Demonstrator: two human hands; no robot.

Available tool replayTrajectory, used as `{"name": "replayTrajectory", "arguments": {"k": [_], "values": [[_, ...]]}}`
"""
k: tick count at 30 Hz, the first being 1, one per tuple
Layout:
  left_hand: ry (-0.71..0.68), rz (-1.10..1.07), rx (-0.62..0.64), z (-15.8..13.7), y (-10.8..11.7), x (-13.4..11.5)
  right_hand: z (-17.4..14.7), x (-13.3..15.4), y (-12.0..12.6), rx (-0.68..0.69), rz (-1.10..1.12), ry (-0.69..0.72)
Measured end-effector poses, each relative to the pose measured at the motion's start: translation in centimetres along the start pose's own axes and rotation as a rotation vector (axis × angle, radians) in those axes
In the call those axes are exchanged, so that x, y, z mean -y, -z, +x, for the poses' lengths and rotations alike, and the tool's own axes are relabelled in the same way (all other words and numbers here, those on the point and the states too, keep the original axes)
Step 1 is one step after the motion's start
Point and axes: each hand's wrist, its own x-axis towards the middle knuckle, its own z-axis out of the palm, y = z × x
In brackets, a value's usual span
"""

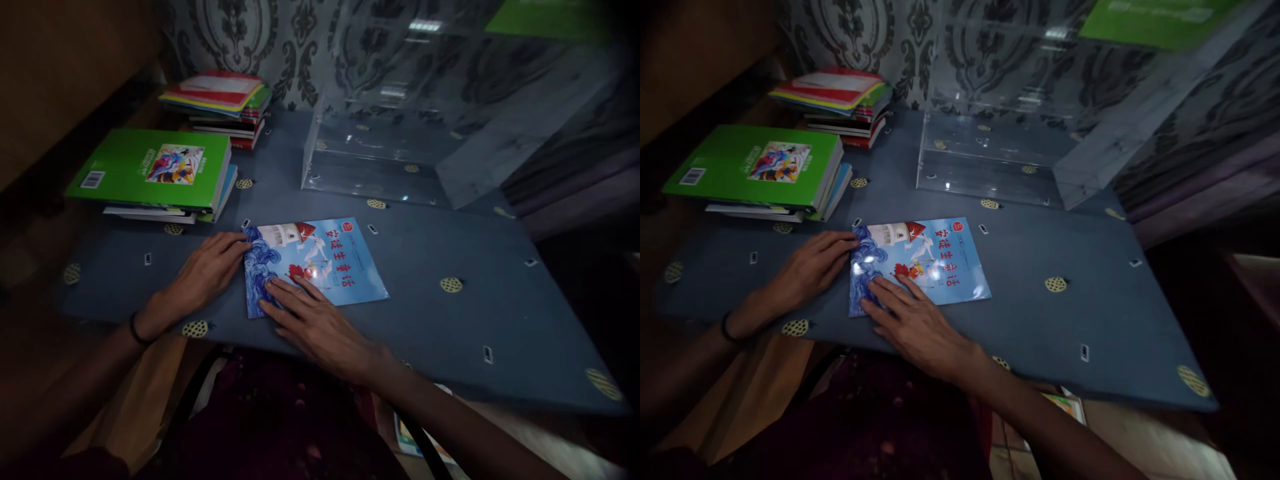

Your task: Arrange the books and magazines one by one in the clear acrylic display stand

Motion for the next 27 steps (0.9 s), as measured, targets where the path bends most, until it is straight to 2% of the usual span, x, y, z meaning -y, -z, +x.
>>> {"name": "replayTrajectory", "arguments": {"k": [5,13,19,27], "values": [[-0.039,0.150,0.016,0.8,0.3,-0.5,-4.4,-1.5,0.7,-0.022,0.022,-0.080],[-0.050,0.308,0.068,2.6,0.5,-1.4,-11.2,-4.4,2.4,-0.146,0.001,-0.270],[-0.105,0.252,0.054,4.4,-0.8,-2.8,-13.0,-5.0,3.3,-0.217,0.008,-0.316],[-0.197,0.136,0.172,9.4,-3.7,-5.3,-13.6,-5.0,3.1,-0.392,0.057,-0.309]]}}
